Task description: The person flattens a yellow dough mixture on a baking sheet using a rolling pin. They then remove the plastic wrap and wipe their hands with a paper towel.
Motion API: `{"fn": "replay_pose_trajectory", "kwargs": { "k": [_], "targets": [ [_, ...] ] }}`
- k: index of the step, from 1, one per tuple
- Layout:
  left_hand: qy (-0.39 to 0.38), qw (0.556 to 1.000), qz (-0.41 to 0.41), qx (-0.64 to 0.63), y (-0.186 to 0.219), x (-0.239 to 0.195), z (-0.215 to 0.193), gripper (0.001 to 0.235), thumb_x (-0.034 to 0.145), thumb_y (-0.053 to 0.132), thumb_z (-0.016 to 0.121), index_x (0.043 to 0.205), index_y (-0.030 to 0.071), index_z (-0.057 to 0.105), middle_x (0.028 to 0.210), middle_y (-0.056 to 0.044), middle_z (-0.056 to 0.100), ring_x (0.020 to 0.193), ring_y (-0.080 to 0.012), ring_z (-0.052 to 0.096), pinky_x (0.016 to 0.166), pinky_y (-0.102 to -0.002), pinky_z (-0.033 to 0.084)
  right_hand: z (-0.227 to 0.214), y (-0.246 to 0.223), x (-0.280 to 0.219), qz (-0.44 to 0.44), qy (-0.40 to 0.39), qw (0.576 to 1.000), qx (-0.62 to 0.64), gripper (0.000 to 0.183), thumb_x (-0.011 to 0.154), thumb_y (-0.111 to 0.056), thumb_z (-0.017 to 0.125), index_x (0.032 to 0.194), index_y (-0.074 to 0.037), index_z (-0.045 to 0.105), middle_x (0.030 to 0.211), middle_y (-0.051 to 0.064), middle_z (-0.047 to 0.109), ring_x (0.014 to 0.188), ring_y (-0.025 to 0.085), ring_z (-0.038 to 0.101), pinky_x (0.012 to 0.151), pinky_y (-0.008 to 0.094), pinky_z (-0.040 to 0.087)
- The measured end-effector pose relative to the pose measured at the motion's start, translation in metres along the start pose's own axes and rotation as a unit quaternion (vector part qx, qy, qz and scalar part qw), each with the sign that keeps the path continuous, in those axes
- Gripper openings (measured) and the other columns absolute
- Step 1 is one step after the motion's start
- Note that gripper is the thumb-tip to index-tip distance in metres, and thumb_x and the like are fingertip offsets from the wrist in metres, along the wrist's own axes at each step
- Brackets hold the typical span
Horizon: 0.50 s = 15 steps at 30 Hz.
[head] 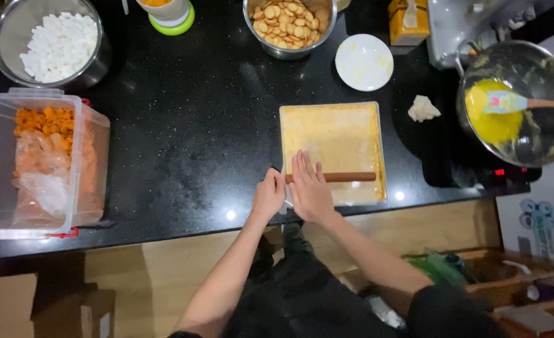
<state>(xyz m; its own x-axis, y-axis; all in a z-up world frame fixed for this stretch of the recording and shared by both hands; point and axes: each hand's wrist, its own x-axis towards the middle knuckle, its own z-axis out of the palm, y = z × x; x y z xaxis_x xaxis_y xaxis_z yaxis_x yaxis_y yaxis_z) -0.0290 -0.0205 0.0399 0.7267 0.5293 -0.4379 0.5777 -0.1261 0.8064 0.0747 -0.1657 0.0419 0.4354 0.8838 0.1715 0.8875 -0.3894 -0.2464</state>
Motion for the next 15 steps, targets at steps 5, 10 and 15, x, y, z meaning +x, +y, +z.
{"fn": "replay_pose_trajectory", "kwargs": {
  "k": [5, 10, 15],
  "targets": [
    [-0.027, 0.999, -0.014, -0.011, 0.035, -0.055, -0.025, 0.038, 0.122, 0.052, 0.044, 0.117, 0.017, 0.059, 0.087, -0.023, 0.082, 0.104, -0.0503, 0.082, 0.093, -0.061, 0.061, -0.019, 0.014, 0.03, 0.049, -0.058, 0.991, 0.109, 0.065, 0.125, -0.034, 0.04, 0.182, -0.003, 0.037, 0.19, 0.019, 0.035, 0.18, 0.04, 0.02, 0.142, 0.066, 0.017],
    [-0.052, 0.998, -0.033, 0.001, -0.007, -0.043, 0.003, 0.041, 0.121, 0.05, 0.045, 0.103, 0.018, 0.063, 0.07, -0.008, 0.081, 0.089, -0.0341, 0.088, 0.089, -0.053, 0.065, 0.004, 0.023, 0.079, 0.2, -0.037, 0.978, 0.054, 0.07, 0.126, -0.04, 0.041, 0.18, 0.004, 0.036, 0.191, 0.03, 0.025, 0.181, 0.045, 0.013, 0.144, 0.067, 0.013],
    [-0.037, 0.999, -0.005, 0.002, -0.006, -0.04, 0.007, 0.04, 0.122, 0.04, 0.041, 0.104, 0.015, 0.066, 0.076, -0.01, 0.086, 0.101, -0.0445, 0.085, 0.09, -0.06, 0.062, -0.02, -0.01, 0.045, 0.125, -0.059, 0.989, -0.056, 0.084, 0.112, -0.029, 0.053, 0.183, 0.005, 0.025, 0.193, 0.029, 0.021, 0.181, 0.041, 0.014, 0.142, 0.07, 0.014]
  ]
}}
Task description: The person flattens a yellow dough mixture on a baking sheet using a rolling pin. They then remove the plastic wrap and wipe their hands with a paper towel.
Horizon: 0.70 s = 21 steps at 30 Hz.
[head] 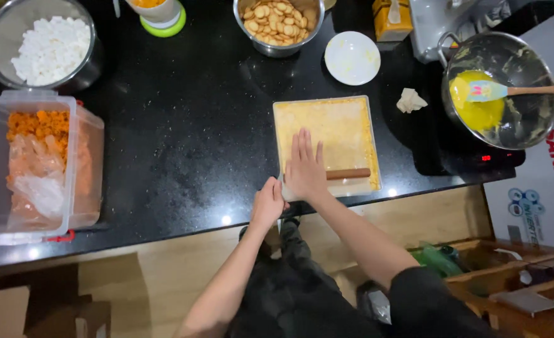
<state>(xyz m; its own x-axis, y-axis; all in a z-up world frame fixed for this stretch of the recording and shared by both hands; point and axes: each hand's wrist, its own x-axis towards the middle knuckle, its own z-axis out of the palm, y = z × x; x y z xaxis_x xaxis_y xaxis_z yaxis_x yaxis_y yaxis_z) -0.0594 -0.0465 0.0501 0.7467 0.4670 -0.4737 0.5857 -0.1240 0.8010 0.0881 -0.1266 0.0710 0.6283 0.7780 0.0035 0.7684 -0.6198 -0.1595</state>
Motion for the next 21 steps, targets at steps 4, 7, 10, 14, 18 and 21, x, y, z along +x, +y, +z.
{"fn": "replay_pose_trajectory", "kwargs": {
  "k": [4, 7, 10, 14, 18, 21],
  "targets": [
    [0.0, 1.0, -0.006, 0.003, 0.01, -0.008, -0.004, 0.042, 0.123, 0.044, 0.04, 0.104, 0.016, 0.066, 0.079, -0.008, 0.087, 0.097, -0.0367, 0.087, 0.089, -0.054, 0.066, 0.017, 0.007, -0.007, -0.016, 0.012, 1.0, -0.015, 0.085, 0.11, -0.031, 0.051, 0.182, 0.005, 0.029, 0.193, 0.028, 0.025, 0.181, 0.039, 0.017, 0.142, 0.068, 0.014],
    [-0.002, 1.0, -0.003, 0.007, 0.002, -0.006, 0.001, 0.039, 0.122, 0.04, 0.041, 0.105, 0.016, 0.067, 0.078, -0.007, 0.087, 0.099, -0.0379, 0.087, 0.089, -0.056, 0.065, 0.009, 0.007, 0.012, -0.037, 0.038, 0.998, -0.02, 0.088, 0.109, -0.029, 0.056, 0.184, 0.005, 0.027, 0.193, 0.028, 0.026, 0.181, 0.039, 0.019, 0.141, 0.068, 0.012],
    [0.004, 1.0, -0.021, -0.001, 0.005, -0.008, 0.0, 0.038, 0.12, 0.04, 0.042, 0.104, 0.018, 0.068, 0.077, -0.004, 0.086, 0.096, -0.0374, 0.087, 0.088, -0.054, 0.064, 0.008, 0.004, -0.013, -0.041, 0.02, 0.999, -0.013, 0.09, 0.106, -0.027, 0.056, 0.184, 0.005, 0.023, 0.194, 0.028, 0.02, 0.182, 0.039, 0.013, 0.141, 0.072, 0.011],
    [0.004, 0.999, -0.002, 0.043, 0.009, -0.011, 0.002, 0.039, 0.121, 0.041, 0.044, 0.105, 0.017, 0.07, 0.085, -0.015, 0.086, 0.109, -0.0476, 0.082, 0.093, -0.063, 0.061, 0.015, 0.007, -0.04, -0.053, -0.016, 0.998, 0.003, 0.086, 0.108, -0.028, 0.05, 0.184, 0.003, 0.023, 0.195, 0.023, 0.022, 0.182, 0.036, 0.016, 0.141, 0.069, 0.016],
    [0.017, 0.999, 0.013, 0.025, 0.02, -0.019, -0.001, 0.039, 0.121, 0.039, 0.043, 0.104, 0.015, 0.068, 0.08, -0.011, 0.086, 0.108, -0.0475, 0.083, 0.092, -0.063, 0.06, 0.022, 0.013, -0.013, -0.058, -0.004, 0.998, -0.017, 0.092, 0.105, -0.027, 0.056, 0.185, 0.003, 0.021, 0.195, 0.024, 0.02, 0.182, 0.036, 0.015, 0.141, 0.072, 0.015],
    [0.014, 0.999, 0.004, 0.033, 0.007, -0.014, 0.002, 0.039, 0.122, 0.04, 0.045, 0.102, 0.015, 0.067, 0.084, -0.015, 0.086, 0.108, -0.0512, 0.081, 0.089, -0.06, 0.061, 0.016, 0.01, -0.066, -0.087, 0.033, 0.996, 0.003, 0.079, 0.115, -0.028, 0.047, 0.186, 0.0, 0.027, 0.193, 0.021, 0.027, 0.18, 0.036, 0.023, 0.141, 0.065, 0.016]
  ]
}}
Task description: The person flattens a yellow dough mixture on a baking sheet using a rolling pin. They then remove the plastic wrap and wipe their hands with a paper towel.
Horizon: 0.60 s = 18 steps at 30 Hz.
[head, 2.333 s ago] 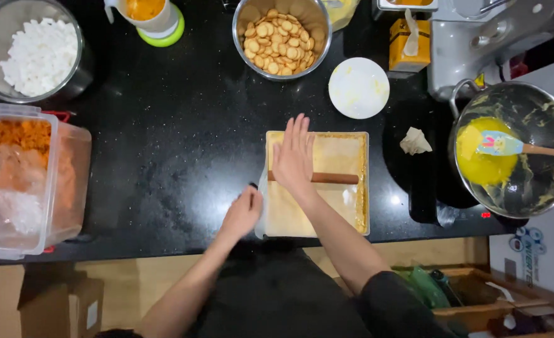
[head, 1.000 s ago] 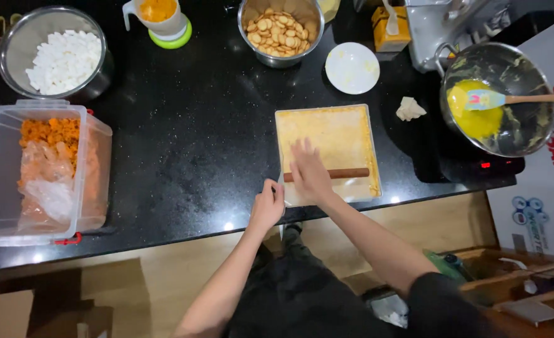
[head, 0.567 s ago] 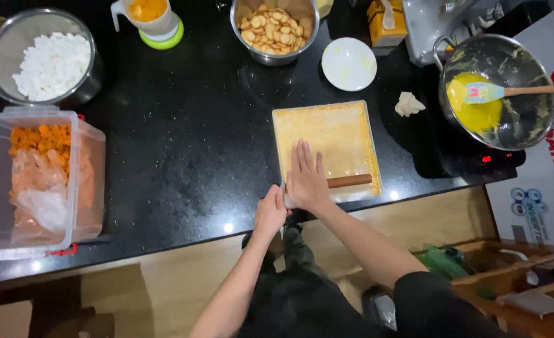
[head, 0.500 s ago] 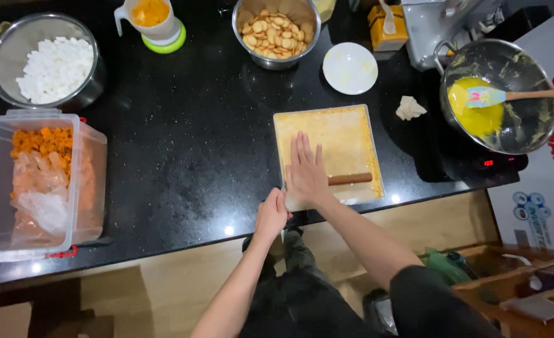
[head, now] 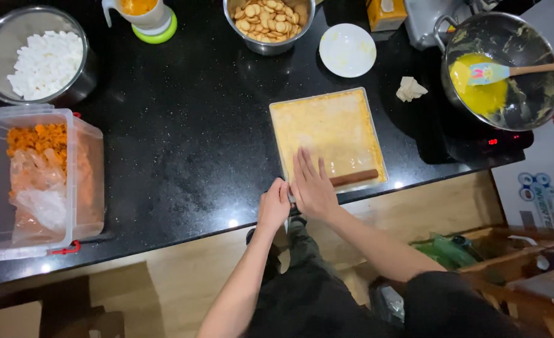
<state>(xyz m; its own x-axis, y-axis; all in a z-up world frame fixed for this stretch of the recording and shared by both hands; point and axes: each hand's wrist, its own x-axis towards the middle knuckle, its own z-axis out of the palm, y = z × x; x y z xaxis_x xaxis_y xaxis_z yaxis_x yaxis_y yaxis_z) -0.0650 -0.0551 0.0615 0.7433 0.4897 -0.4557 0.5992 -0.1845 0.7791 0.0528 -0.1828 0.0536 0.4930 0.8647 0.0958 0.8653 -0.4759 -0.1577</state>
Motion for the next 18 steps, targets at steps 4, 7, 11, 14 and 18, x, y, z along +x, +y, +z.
{"fn": "replay_pose_trajectory", "kwargs": {
  "k": [4, 7, 11, 14, 18],
  "targets": [
    [-0.002, 1.0, 0.019, -0.001, -0.006, 0.01, 0.004, 0.04, 0.122, 0.042, 0.046, 0.104, 0.015, 0.068, 0.088, -0.023, 0.084, 0.109, -0.0546, 0.079, 0.091, -0.065, 0.059, 0.013, 0.001, -0.024, -0.029, 0.0, 0.999, -0.024, 0.08, 0.114, -0.036, 0.049, 0.185, -0.002, 0.029, 0.194, 0.019, 0.028, 0.18, 0.034, 0.023, 0.141, 0.063, 0.017],
    [-0.001, 1.0, 0.018, -0.001, -0.009, 0.009, 0.005, 0.039, 0.122, 0.041, 0.046, 0.106, 0.014, 0.069, 0.091, -0.026, 0.083, 0.111, -0.0559, 0.079, 0.095, -0.066, 0.058, 0.019, 0.006, -0.008, -0.023, 0.0, 1.0, -0.018, 0.082, 0.115, -0.037, 0.05, 0.185, -0.002, 0.027, 0.195, 0.019, 0.025, 0.181, 0.034, 0.021, 0.141, 0.065, 0.015],
    [0.009, 1.0, 0.018, -0.016, -0.013, 0.011, 0.015, 0.035, 0.121, 0.04, 0.048, 0.107, 0.018, 0.072, 0.078, -0.01, 0.086, 0.109, -0.0478, 0.083, 0.096, -0.062, 0.061, 0.006, 0.01, 0.02, -0.012, 0.0, 1.0, 0.004, 0.085, 0.113, -0.031, 0.052, 0.186, 0.001, 0.024, 0.195, 0.024, 0.02, 0.182, 0.038, 0.016, 0.141, 0.07, 0.01],
    [0.013, 1.0, 0.025, 0.002, -0.007, 0.001, 0.009, 0.035, 0.121, 0.041, 0.048, 0.109, 0.017, 0.072, 0.089, -0.02, 0.085, 0.114, -0.053, 0.08, 0.099, -0.066, 0.06, -0.004, 0.001, 0.004, -0.012, -0.014, 1.0, 0.024, 0.08, 0.117, -0.03, 0.046, 0.187, -0.001, 0.02, 0.196, 0.023, 0.017, 0.182, 0.038, 0.013, 0.14, 0.072, 0.008],
    [0.022, 0.999, 0.028, 0.01, -0.032, 0.024, 0.022, 0.039, 0.12, 0.045, 0.049, 0.108, 0.014, 0.069, 0.099, -0.028, 0.084, 0.118, -0.0558, 0.077, 0.101, -0.066, 0.06, -0.01, -0.005, -0.023, -0.017, -0.03, 0.999, 0.022, 0.076, 0.121, -0.038, 0.034, 0.189, -0.008, 0.019, 0.198, 0.013, 0.013, 0.183, 0.032, 0.007, 0.14, 0.068, 0.006]
  ]
}}
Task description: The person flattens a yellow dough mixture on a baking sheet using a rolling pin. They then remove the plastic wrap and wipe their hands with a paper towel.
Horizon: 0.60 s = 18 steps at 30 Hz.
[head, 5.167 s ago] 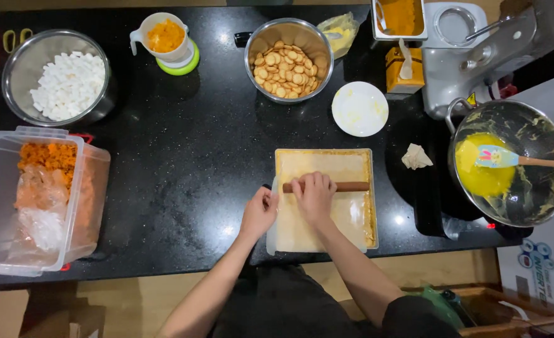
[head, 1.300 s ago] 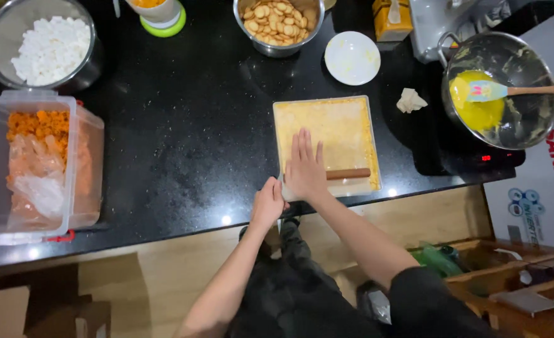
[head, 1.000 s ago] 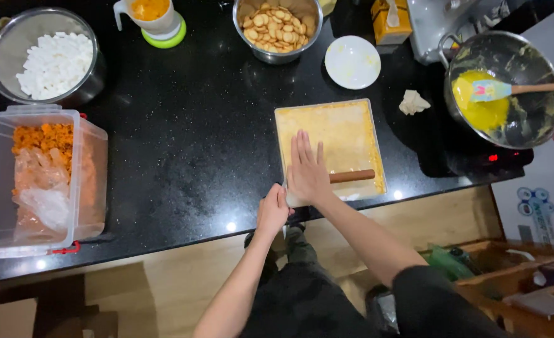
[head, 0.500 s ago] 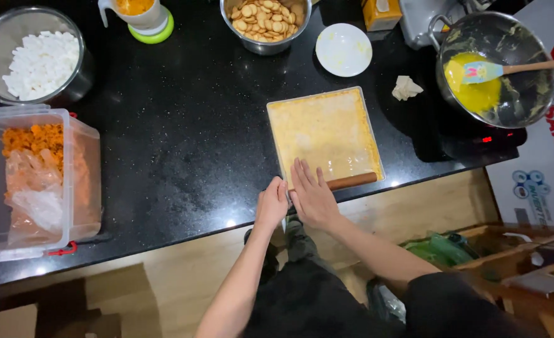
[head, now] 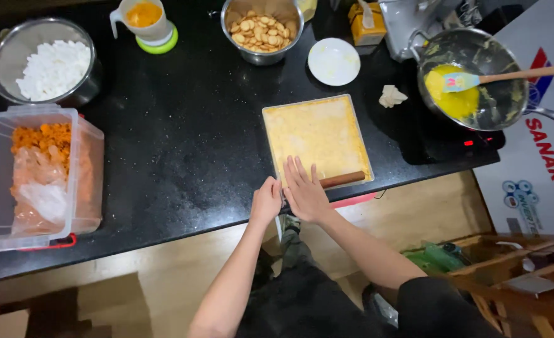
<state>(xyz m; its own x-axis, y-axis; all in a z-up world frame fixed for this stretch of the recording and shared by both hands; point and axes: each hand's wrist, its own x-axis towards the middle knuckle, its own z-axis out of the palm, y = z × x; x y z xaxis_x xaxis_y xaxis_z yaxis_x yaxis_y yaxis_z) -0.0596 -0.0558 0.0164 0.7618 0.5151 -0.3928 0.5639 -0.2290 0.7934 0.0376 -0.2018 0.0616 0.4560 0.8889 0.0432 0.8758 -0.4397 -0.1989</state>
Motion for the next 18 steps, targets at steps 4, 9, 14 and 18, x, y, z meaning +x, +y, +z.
{"fn": "replay_pose_trajectory", "kwargs": {
  "k": [4, 9, 14, 18],
  "targets": [
    [0.015, 1.0, -0.015, -0.01, 0.023, -0.023, -0.009, 0.041, 0.12, 0.048, 0.051, 0.107, 0.013, 0.069, 0.104, -0.033, 0.082, 0.122, -0.0569, 0.076, 0.107, -0.066, 0.059, 0.03, 0.036, 0.036, 0.009, 0.017, 1.0, 0.002, 0.073, 0.118, -0.04, 0.051, 0.182, -0.006, 0.04, 0.193, 0.023, 0.028, 0.18, 0.042, 0.018, 0.138, 0.075, 0.02],
    [-0.02, 0.997, -0.037, -0.071, 0.054, -0.066, -0.043, 0.06, 0.113, 0.073, 0.057, 0.113, 0.014, 0.067, 0.076, -0.008, 0.082, 0.073, -0.0302, 0.085, 0.086, -0.048, 0.065, 0.003, 0.07, 0.038, 0.063, 0.035, 0.986, 0.148, 0.039, 0.112, -0.055, 0.072, 0.14, -0.03, 0.084, 0.172, 0.013, 0.064, 0.169, 0.04, 0.049, 0.138, 0.077, 0.021],
    [-0.02, 0.999, -0.039, 0.005, 0.013, -0.029, -0.022, 0.038, 0.104, 0.058, 0.073, 0.1, 0.021, 0.077, 0.085, -0.004, 0.083, 0.092, -0.0333, 0.084, 0.095, -0.05, 0.065, 0.017, 0.092, 0.0, 0.041, 0.019, 0.998, 0.037, 0.051, 0.097, -0.06, 0.085, 0.141, -0.034, 0.078, 0.171, 0.001, 0.063, 0.166, 0.03, 0.052, 0.141, 0.071, 0.028],
    [0.022, 0.998, -0.049, -0.014, 0.003, 0.02, -0.002, 0.031, 0.093, 0.052, 0.084, 0.089, 0.022, 0.089, 0.102, -0.011, 0.087, 0.119, -0.0432, 0.08, 0.103, -0.053, 0.063, 0.017, 0.123, 0.019, 0.019, 0.016, 0.996, 0.085, 0.042, 0.113, -0.047, 0.071, 0.146, -0.022, 0.064, 0.141, 0.008, 0.072, 0.143, 0.036, 0.07, 0.137, 0.068, 0.039]
  ]
}}
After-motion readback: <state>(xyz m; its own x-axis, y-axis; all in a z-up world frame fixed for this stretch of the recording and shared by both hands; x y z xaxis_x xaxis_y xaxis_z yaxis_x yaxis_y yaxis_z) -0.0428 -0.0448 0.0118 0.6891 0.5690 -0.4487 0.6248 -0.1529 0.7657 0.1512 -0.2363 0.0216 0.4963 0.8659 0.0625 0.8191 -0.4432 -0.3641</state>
